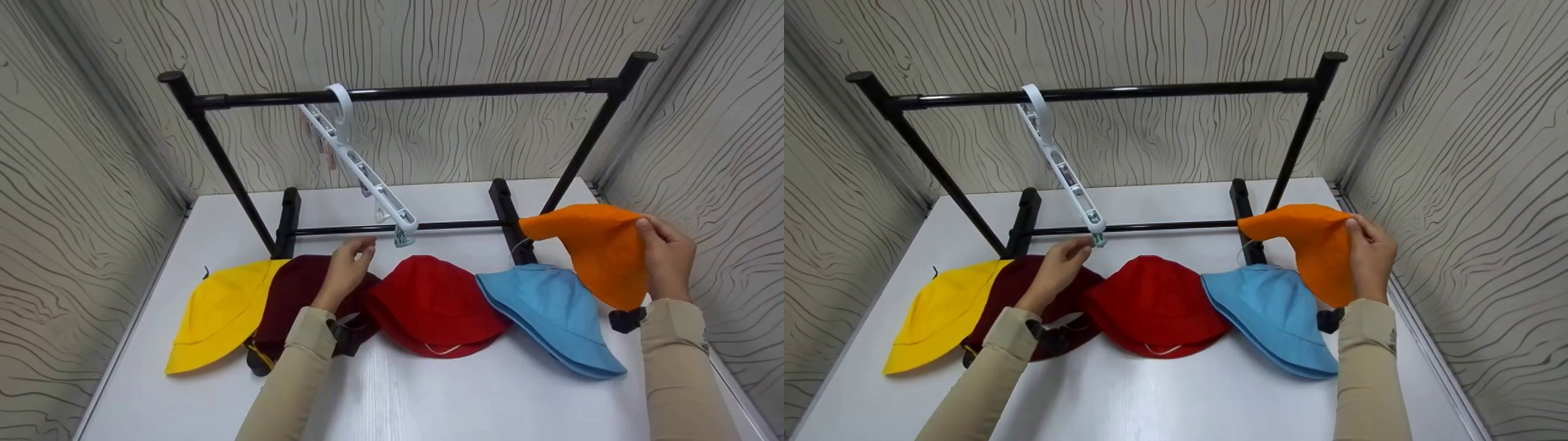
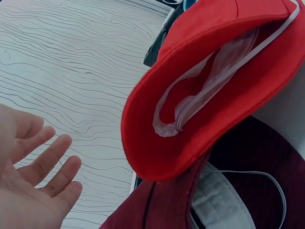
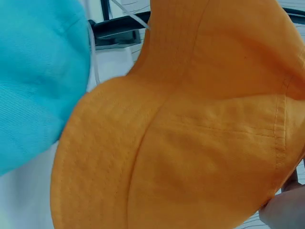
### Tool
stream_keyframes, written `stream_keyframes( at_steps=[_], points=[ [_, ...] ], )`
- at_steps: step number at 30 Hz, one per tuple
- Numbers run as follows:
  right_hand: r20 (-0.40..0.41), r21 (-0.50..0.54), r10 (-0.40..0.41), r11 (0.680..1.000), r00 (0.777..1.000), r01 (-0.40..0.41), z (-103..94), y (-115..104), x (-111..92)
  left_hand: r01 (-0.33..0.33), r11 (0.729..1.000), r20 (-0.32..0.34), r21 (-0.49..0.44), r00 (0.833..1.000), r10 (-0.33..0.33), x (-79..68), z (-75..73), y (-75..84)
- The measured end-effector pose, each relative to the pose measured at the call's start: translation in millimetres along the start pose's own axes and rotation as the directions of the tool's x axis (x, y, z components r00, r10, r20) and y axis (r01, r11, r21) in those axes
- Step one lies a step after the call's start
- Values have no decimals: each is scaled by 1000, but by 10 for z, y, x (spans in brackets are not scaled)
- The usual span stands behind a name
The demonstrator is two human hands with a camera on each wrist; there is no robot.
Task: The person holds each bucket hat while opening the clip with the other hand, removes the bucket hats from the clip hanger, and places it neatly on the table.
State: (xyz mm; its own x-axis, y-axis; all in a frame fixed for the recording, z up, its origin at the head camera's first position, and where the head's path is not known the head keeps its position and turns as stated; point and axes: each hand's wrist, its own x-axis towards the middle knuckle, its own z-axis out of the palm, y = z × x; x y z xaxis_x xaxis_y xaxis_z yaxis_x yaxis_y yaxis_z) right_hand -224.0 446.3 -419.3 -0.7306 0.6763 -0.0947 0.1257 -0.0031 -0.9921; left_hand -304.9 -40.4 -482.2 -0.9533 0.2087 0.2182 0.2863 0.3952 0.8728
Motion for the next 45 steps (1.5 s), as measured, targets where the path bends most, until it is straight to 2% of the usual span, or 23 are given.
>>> stream_keyframes(
  at_steps=[7,11,19,28,32,36,42,45],
  points=[
    [-13,-7,66,998,998,-66,23,123,53,1,1000,-11,-11,1000,-1,-14,13,-6],
    [-3,-2,58,998,998,-58,58,145,74,14,1000,-5,-17,1000,-14,-21,13,-10],
    [89,-7,-1,1000,996,2,94,209,131,43,999,-1,-6,999,-43,-52,-7,-60],
    [98,-87,-7,996,995,15,145,308,174,40,999,-8,-11,999,-40,-55,8,-102],
    [100,-131,-77,987,992,90,171,352,157,47,999,-13,-5,999,-47,-43,20,-125],
    [65,-230,-140,961,988,151,194,398,153,44,999,-22,8,999,-44,-44,21,-143],
    [-59,-373,-205,912,977,169,215,474,192,60,998,-17,7,998,-60,-59,15,-144],
    [-84,-357,-196,921,977,154,208,512,198,54,998,-15,12,998,-54,-69,10,-146]
  ],
)
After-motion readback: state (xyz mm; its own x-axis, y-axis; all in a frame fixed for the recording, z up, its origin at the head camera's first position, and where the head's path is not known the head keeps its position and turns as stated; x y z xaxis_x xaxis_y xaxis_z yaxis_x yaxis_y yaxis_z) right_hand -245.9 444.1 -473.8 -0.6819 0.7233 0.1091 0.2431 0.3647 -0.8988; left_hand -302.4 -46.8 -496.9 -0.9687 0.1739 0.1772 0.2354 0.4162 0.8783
